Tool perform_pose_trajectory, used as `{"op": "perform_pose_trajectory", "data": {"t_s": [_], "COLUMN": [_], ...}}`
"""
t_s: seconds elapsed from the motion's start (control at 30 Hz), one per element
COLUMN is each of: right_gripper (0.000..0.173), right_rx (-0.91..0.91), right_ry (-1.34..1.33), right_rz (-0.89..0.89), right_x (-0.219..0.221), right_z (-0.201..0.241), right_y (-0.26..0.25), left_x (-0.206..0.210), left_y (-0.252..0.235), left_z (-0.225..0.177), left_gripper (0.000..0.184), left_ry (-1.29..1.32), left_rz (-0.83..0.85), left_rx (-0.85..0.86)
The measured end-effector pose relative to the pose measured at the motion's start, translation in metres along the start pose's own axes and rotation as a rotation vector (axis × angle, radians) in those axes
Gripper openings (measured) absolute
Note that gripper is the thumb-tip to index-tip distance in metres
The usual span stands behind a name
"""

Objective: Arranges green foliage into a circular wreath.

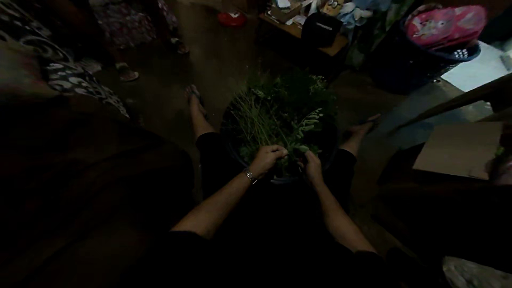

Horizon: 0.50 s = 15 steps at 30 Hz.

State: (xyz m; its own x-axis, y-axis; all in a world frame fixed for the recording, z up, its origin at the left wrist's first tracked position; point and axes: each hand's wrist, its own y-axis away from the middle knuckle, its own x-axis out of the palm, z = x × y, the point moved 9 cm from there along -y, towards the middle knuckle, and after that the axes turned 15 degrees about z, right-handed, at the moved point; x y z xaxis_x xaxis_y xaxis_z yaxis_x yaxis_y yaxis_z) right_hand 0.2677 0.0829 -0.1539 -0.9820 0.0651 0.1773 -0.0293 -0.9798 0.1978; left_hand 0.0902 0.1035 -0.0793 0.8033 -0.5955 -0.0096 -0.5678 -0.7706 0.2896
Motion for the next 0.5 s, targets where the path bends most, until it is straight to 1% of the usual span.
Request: {"op": "perform_pose_trajectory", "data": {"t_s": [0.03,0.1,0.17,0.23,0.3,0.37,0.43,0.5], "right_gripper": [0.044,0.053,0.056,0.054,0.054,0.056,0.052,0.05], "right_rx": [0.008,0.044,0.074,0.097,0.098,0.076,0.037,0.022], "right_ry": [-0.092,-0.162,-0.144,-0.076,-0.048,-0.101,-0.166,-0.134], "right_rz": [-0.002,0.011,0.064,0.125,0.174,0.202,0.212,0.218], "right_x": [0.003,0.011,0.02,0.026,0.031,0.035,0.038,0.042], "right_z": [-0.002,0.001,0.006,0.007,0.006,0.006,0.008,0.014], "right_y": [0.0,0.002,0.003,0.001,0.0,0.0,0.002,0.005], "left_x": [0.0,0.001,0.001,0.001,0.001,-0.002,-0.004,-0.006], "left_y": [-0.001,-0.002,-0.004,-0.005,-0.004,-0.004,-0.004,-0.005], "left_z": [0.01,0.025,0.041,0.054,0.062,0.066,0.07,0.073], "left_gripper": [0.016,0.015,0.015,0.014,0.013,0.013,0.013,0.014], "left_ry": [0.076,0.206,0.314,0.369,0.359,0.317,0.278,0.242], "left_rz": [-0.009,-0.007,0.015,0.05,0.062,0.071,0.089,0.1], "left_rx": [-0.007,-0.025,-0.049,-0.068,-0.086,-0.09,-0.085,-0.065]}}
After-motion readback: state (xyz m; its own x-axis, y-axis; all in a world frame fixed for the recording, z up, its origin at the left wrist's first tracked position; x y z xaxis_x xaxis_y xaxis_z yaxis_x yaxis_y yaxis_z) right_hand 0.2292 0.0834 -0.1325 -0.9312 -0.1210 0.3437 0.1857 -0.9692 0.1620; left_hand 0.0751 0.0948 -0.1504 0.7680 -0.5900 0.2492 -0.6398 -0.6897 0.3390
